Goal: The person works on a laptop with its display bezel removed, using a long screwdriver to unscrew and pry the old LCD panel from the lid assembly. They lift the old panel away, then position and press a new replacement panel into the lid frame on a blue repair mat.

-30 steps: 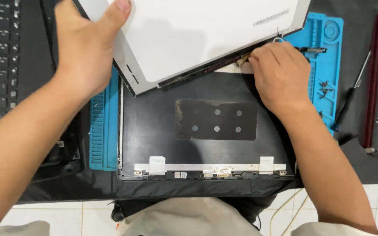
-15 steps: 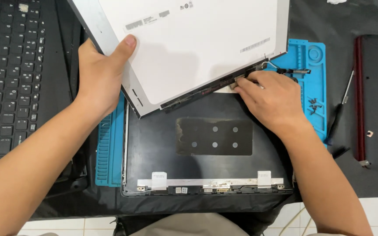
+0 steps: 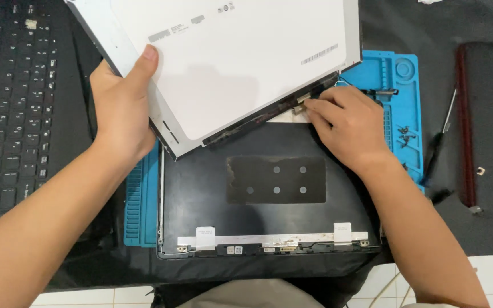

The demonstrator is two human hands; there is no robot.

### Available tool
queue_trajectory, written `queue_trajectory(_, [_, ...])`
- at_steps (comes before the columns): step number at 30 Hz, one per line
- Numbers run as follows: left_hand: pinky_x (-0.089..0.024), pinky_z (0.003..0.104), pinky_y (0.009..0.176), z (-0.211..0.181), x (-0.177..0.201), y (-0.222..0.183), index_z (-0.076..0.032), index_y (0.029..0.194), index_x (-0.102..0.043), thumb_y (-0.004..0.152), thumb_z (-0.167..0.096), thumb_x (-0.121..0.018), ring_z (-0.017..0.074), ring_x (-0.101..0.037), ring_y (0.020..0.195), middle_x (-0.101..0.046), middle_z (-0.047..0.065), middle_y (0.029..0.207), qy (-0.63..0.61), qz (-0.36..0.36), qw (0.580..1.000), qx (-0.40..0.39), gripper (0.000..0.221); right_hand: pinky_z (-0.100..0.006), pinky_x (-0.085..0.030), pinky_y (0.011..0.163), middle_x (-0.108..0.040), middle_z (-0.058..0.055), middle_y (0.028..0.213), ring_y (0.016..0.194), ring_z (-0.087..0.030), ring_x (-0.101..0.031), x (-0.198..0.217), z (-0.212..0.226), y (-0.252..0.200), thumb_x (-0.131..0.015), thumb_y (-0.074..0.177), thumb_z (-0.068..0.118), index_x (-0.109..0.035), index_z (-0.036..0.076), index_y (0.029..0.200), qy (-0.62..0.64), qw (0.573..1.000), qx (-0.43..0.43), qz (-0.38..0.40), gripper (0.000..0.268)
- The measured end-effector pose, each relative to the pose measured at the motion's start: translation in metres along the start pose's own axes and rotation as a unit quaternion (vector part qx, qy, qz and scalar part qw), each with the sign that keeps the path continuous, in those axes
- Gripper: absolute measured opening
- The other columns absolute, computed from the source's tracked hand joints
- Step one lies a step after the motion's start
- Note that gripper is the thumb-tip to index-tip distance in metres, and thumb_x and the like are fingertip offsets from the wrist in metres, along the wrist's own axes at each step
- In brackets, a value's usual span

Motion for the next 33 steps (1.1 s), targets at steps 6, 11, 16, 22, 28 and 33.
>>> queue_trajectory(6, [-0.06, 0.043, 0.105, -0.033, -0.004, -0.026, 0.004, 0.14, -0.045, 0.105, -0.018, -0.064, 0.0264, -0.068, 0.122, -0.062, 0.018, 0.136, -0.044, -0.051, 0.998, -0.02, 0.045, -0.039, -0.054, 0.084, -0.071, -0.008, 0.104, 0.096, -0.029, -0.067, -0.001, -0.014, -0.001, -0.08, 0.089, 0.009, -0.076, 0.006, 0.099, 0.128, 0.988, -0.086, 0.007, 0.011])
queue_trajectory(11, [-0.055, 0.042, 0.111, -0.034, -0.01, -0.059, 0.005, 0.143, -0.047, 0.106, -0.019, -0.063, 0.0261, -0.064, 0.128, -0.061, 0.017, 0.14, -0.054, -0.092, 0.994, -0.014, 0.047, -0.039, -0.054, 0.088, -0.074, -0.008, 0.108, 0.1, -0.029, -0.067, -0.004, -0.02, -0.002, -0.081, 0.09, 0.01, -0.076, 0.004, 0.101, 0.165, 0.979, -0.122, 0.013, 0.014])
queue_trajectory(16, [-0.051, 0.042, 0.11, -0.017, -0.014, -0.079, 0.006, 0.142, -0.049, 0.105, -0.017, -0.063, 0.0254, -0.062, 0.127, -0.061, 0.017, 0.14, -0.072, -0.13, 0.989, -0.003, 0.046, -0.039, -0.054, 0.086, -0.072, -0.009, 0.107, 0.101, -0.03, -0.065, -0.004, -0.022, -0.003, -0.082, 0.087, 0.009, -0.076, 0.002, 0.102, 0.173, 0.978, -0.115, 0.013, 0.018])
queue_trajectory(22, [-0.052, 0.042, 0.108, 0.009, -0.01, -0.079, 0.006, 0.142, -0.049, 0.105, -0.018, -0.061, 0.0261, -0.063, 0.124, -0.061, 0.018, 0.137, -0.101, -0.152, 0.983, -0.021, 0.046, -0.035, -0.055, 0.08, -0.071, -0.008, 0.108, 0.1, -0.028, -0.064, -0.004, -0.021, -0.002, -0.079, 0.088, 0.007, -0.077, 0.004, 0.102, 0.215, 0.971, -0.097, 0.033, 0.014])
queue_trajectory(28, [-0.053, 0.043, 0.108, 0.015, -0.002, -0.076, 0.009, 0.143, -0.048, 0.107, -0.018, -0.061, 0.028, -0.064, 0.124, -0.061, 0.02, 0.138, -0.089, -0.165, 0.981, -0.048, 0.047, -0.039, -0.053, 0.086, -0.072, -0.008, 0.103, 0.096, -0.028, -0.066, -0.004, -0.02, -0.004, -0.078, 0.092, 0.006, -0.074, 0.004, 0.098, 0.206, 0.976, -0.072, 0.018, 0.007])
queue_trajectory(33, [-0.055, 0.046, 0.111, 0.008, -0.005, -0.077, 0.006, 0.146, -0.042, 0.106, -0.023, -0.06, 0.0295, -0.064, 0.128, -0.059, 0.02, 0.141, -0.1, -0.144, 0.983, -0.048, 0.052, -0.039, -0.052, 0.087, -0.074, -0.009, 0.099, 0.091, -0.028, -0.069, -0.004, -0.02, -0.006, -0.078, 0.095, 0.005, -0.073, 0.005, 0.1, 0.205, 0.975, -0.078, 0.014, 0.007])
Point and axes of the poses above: each hand's wrist, its own y-axis towards the middle knuckle, its own x-axis out of the back of the hand, z = x × y, the point moved 6 cm from there along y, towards the middle knuckle
